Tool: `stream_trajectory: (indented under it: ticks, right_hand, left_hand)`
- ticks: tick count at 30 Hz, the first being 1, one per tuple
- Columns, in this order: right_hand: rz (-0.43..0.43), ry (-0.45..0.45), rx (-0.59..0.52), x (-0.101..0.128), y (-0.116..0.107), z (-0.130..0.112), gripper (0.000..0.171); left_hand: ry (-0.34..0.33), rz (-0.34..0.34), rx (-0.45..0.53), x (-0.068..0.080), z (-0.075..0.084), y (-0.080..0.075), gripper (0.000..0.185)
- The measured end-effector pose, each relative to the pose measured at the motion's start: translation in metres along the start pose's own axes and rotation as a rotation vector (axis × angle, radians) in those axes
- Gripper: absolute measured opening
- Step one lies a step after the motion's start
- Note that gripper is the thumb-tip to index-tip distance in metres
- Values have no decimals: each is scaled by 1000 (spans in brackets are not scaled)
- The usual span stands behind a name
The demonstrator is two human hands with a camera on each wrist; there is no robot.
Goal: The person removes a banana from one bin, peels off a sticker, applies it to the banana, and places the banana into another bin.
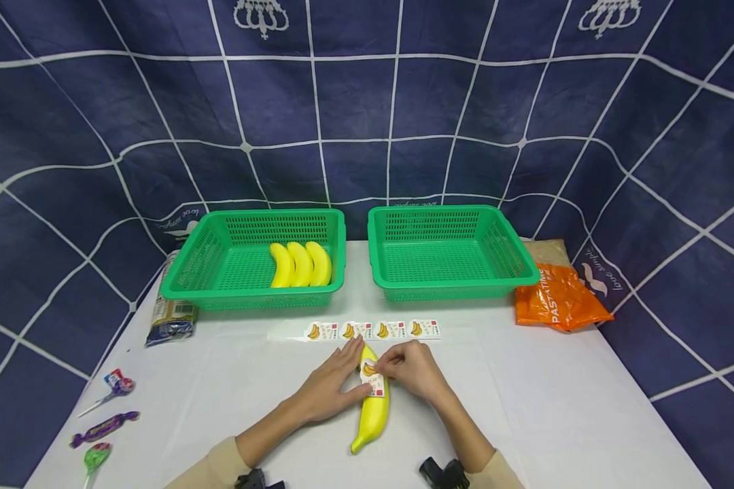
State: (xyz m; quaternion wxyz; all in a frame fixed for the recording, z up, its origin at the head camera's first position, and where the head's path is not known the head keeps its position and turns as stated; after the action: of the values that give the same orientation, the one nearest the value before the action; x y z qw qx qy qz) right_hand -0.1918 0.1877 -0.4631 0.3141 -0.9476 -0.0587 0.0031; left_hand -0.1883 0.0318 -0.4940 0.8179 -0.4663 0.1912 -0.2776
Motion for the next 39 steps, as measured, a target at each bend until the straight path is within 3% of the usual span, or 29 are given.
stream_trajectory:
  ticks: [14, 24, 33, 39]
  right_hand:
    - [-9, 116, -80, -5, 4, 13, 10]
    - [-19, 252, -130, -5, 8, 29, 19]
    - [-223, 190, -145, 8, 10, 30, 18]
    - [-273, 189, -166, 11, 11, 30, 22]
  left_hand:
    - [-8, -20, -22, -1, 1, 1, 94]
    - [-18, -6, -25, -1, 0, 3, 98]
    - [-15, 4, -29, -2, -2, 4, 98]
    - [-12, 2, -13, -2, -2, 3, 98]
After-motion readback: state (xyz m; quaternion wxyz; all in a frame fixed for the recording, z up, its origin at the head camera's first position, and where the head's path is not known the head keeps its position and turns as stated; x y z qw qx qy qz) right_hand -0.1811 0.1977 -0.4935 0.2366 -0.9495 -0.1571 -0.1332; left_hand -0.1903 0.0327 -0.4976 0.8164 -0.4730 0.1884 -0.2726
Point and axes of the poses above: each hand's wrist, its own x-axis away from the middle knuckle, its own y-axis out of the palm, z = x × y, the point moved 7 cm from there along -x, towards the middle knuckle, and after that the axes turned 1 degree about -y, right-handed, at the moved point
